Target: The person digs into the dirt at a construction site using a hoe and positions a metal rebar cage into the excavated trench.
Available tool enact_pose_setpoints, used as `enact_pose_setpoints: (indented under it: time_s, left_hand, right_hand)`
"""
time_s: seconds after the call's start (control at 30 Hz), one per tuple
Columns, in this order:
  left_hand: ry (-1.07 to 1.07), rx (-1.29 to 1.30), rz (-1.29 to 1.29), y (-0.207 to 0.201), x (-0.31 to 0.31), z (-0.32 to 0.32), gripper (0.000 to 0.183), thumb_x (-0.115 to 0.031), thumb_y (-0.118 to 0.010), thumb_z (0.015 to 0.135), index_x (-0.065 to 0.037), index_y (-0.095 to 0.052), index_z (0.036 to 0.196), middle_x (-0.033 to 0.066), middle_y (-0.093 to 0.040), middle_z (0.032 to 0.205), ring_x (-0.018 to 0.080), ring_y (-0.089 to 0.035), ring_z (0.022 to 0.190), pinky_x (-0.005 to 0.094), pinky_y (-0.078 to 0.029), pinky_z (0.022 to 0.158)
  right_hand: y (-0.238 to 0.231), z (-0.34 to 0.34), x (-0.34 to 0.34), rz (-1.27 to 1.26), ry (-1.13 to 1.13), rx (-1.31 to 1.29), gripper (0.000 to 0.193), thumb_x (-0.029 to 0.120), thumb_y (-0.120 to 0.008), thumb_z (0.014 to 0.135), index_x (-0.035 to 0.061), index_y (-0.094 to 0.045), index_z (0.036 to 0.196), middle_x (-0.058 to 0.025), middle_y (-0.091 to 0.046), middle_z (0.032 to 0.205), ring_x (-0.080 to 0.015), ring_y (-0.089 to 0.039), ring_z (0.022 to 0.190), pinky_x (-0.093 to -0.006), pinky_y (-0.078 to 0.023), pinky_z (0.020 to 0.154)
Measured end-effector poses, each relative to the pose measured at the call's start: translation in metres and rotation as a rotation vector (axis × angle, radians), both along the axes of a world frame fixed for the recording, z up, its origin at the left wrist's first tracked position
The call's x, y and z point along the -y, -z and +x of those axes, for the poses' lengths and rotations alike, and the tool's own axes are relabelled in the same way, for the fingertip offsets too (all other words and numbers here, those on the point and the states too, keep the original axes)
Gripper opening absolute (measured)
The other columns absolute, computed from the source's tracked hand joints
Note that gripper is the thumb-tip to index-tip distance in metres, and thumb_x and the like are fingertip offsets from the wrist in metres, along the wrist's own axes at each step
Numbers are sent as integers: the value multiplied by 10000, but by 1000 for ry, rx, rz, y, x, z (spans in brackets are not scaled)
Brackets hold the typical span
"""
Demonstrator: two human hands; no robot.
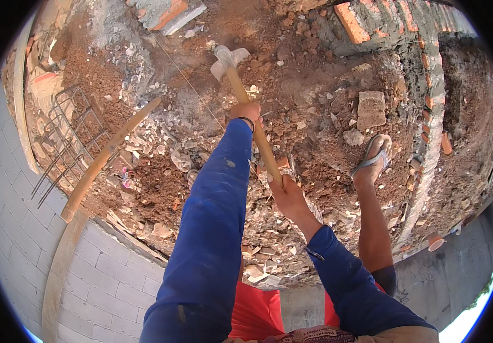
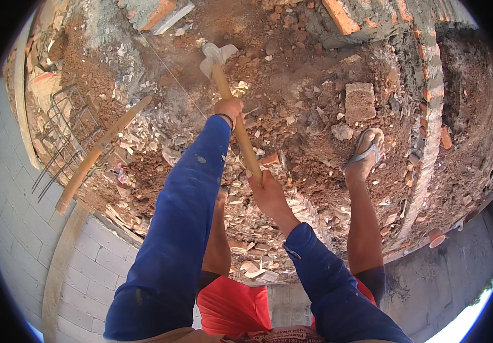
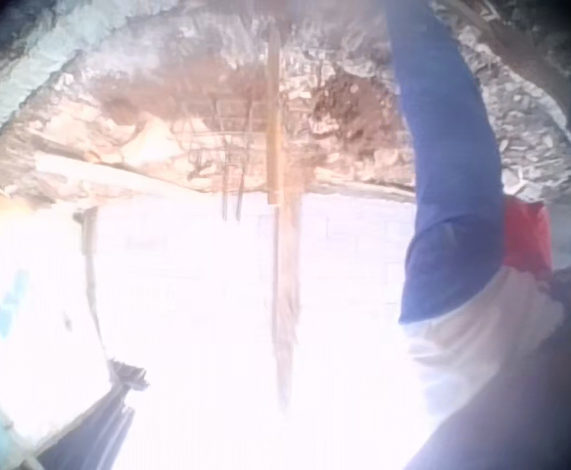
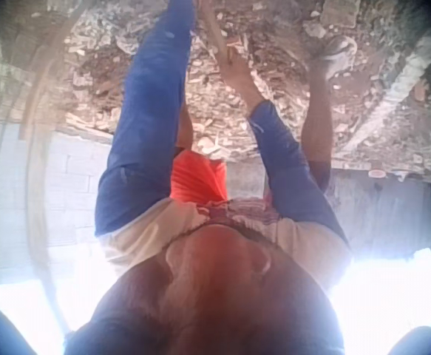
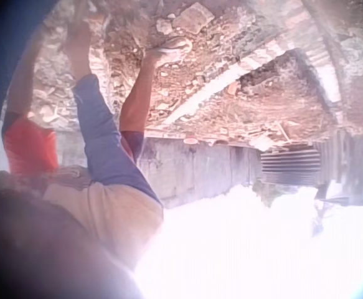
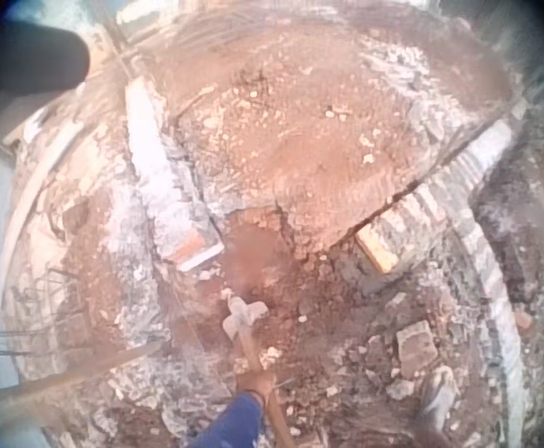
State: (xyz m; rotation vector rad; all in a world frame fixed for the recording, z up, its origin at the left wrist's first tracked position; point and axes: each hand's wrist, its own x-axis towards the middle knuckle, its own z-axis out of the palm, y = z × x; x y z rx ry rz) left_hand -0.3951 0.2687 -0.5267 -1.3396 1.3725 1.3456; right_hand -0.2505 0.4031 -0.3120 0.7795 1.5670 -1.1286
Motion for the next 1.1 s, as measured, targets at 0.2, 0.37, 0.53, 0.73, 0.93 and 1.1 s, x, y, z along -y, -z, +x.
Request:
enact_pose_setpoints:
  time_s: [0.2,0.37,0.53,0.73,0.93,1.1]
  left_hand:
    - [271,36,83,-25,-6,28,144,-76,-643,851,-28,-572,736,122,-563,639,278,-579,520,448,-523,481]
    - [14,20,53,-58,-25,49,98,-44,-663,843,-2,-596,786,93,-560,627,238,-556,455,407,-494,406]
    - [-55,-115,-36,-171,-74,125,117,-31,-644,864,-29,-527,851,46,-553,671,183,-540,447,327,-454,394]
    - [-238,222,166,-318,-153,323,289,-27,-713,844,-43,-476,1009,51,-560,709,160,-558,482,322,-480,433]
    - [-335,-156,2,-284,-99,202,212,-2,-691,855,-45,-525,979,35,-588,756,125,-556,516,274,-484,467]
    - [-282,-713,-125,-249,-72,-13,246,-55,-703,907,-47,-491,1032,40,-570,789,131,-559,509,265,-471,463]
  right_hand:
    - [-54,12,-8,4,22,11,515,486,-507,1053,-26,-526,1002,-184,-629,744,-310,-647,667,-452,-479,615]
    - [-70,19,-29,-45,-29,28,494,446,-636,987,-33,-531,1051,-159,-629,778,-290,-640,684,-433,-489,636]
    - [-131,114,-66,77,-63,132,407,312,-714,892,-16,-539,1059,-229,-651,846,-390,-672,779,-467,-505,696]
    - [-239,317,-122,204,-175,700,269,144,-725,771,-8,-625,969,-177,-664,752,-312,-688,713,-442,-528,640]
    - [-154,232,-70,292,-121,19,244,145,-711,803,5,-626,983,-201,-674,774,-359,-692,735,-455,-528,674]
    - [-13,12,-41,197,-66,-460,315,227,-763,863,24,-577,1017,-229,-683,780,-433,-694,766,-497,-534,682]
